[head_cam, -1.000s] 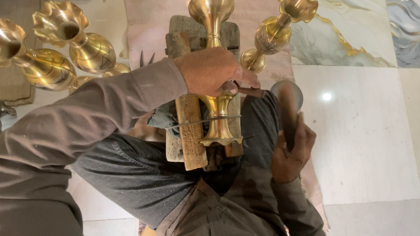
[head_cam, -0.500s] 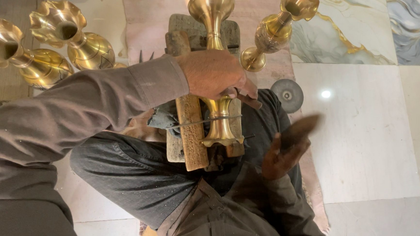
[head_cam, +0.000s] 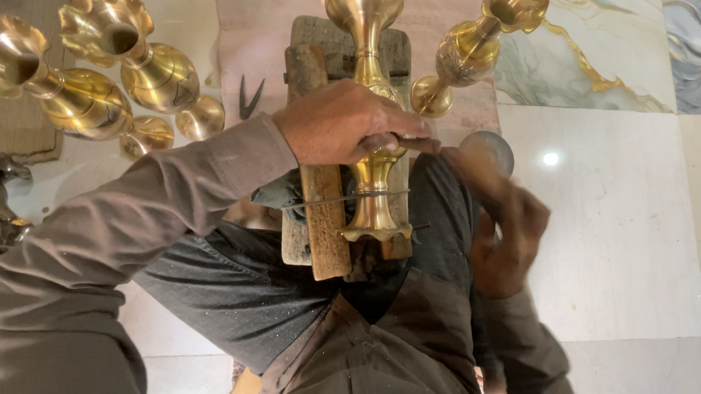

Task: The person sits on the floor with a brass vase clamped in a wooden jig on their lap and decorates its surface, holding a small chisel against the metal and striking it with a wooden mallet to cut decorative patterns. They reposition the vase and chisel repeatedly to work different areas of the design.

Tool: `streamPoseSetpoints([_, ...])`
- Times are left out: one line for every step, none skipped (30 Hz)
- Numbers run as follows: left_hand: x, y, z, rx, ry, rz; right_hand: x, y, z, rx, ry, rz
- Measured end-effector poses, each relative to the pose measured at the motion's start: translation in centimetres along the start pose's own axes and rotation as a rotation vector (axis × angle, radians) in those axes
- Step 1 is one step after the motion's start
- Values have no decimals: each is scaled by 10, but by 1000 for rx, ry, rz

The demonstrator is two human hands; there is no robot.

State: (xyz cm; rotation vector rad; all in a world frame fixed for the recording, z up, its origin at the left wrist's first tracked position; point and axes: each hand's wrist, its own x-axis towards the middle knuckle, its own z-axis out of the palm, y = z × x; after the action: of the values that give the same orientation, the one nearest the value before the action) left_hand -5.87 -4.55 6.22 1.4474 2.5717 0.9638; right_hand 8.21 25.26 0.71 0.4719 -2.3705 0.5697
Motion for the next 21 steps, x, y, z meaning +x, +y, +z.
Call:
streamPoseSetpoints([-3, -1, 3, -18, 62, 12, 6, 1, -4, 31, -7, 21])
streamPoseSetpoints([-4, 0, 6, -35, 118, 31, 12, 1, -9, 58, -9, 47])
streamPoseSetpoints([-4, -1, 8, -48, 177, 56, 18, 1, -14, 81, -5, 70])
streamPoseSetpoints([-6, -2, 8, -32, 223, 59, 23, 0, -18, 115, -21, 100])
streamPoseSetpoints([-9, -1, 10, -17, 270, 58, 29, -2, -23, 150, -42, 130])
streamPoseSetpoints([-12, 0, 12, -6, 314, 56, 34, -4, -28, 185, -65, 164])
streamPoseSetpoints([-14, 1, 13, -7, 258, -54, 41, -6, -33, 34, -92, 80])
streamPoseSetpoints([-15, 2, 13, -9, 202, -163, 50, -5, -37, -115, -121, -6])
streamPoseSetpoints([-17, 3, 14, -8, 141, -266, 55, -8, -40, -267, -145, -88])
streamPoseSetpoints([-17, 4, 14, -16, 224, -190, 60, -10, -41, -120, -115, -25])
streamPoseSetpoints([-18, 5, 14, -23, 311, -116, 66, -12, -42, 31, -87, 29])
streamPoseSetpoints([-20, 7, 15, -37, 396, -54, 70, -15, -43, 187, -72, 85])
streamPoseSetpoints([-22, 9, 16, -30, 393, -60, 72, -17, -46, 62, -140, 27])
streamPoseSetpoints([-22, 10, 16, -22, 391, -63, 75, -18, -49, -64, -204, -35])
streamPoseSetpoints([-21, 10, 15, -5, 392, -56, 78, -20, -49, -193, -256, -99])
streamPoseSetpoints([-23, 11, 15, -16, 405, -50, 78, -23, -48, -42, -208, -28])
streamPoseSetpoints([-26, 12, 14, -27, 421, -45, 79, -25, -47, 109, -161, 39])
streamPoseSetpoints([-28, 14, 14, -39, 438, -47, 79, -26, -46, 264, -118, 105])
streamPoseSetpoints([-29, 14, 14, -17, 435, -62, 79, -27, -46, 112, -153, 34])
streamPoseSetpoints([-30, 15, 14, 3, 430, -75, 79, -28, -46, -42, -188, -34])
streamPoseSetpoints([-30, 16, 13, 27, 427, -83, 79, -28, -45, -199, -217, -106])
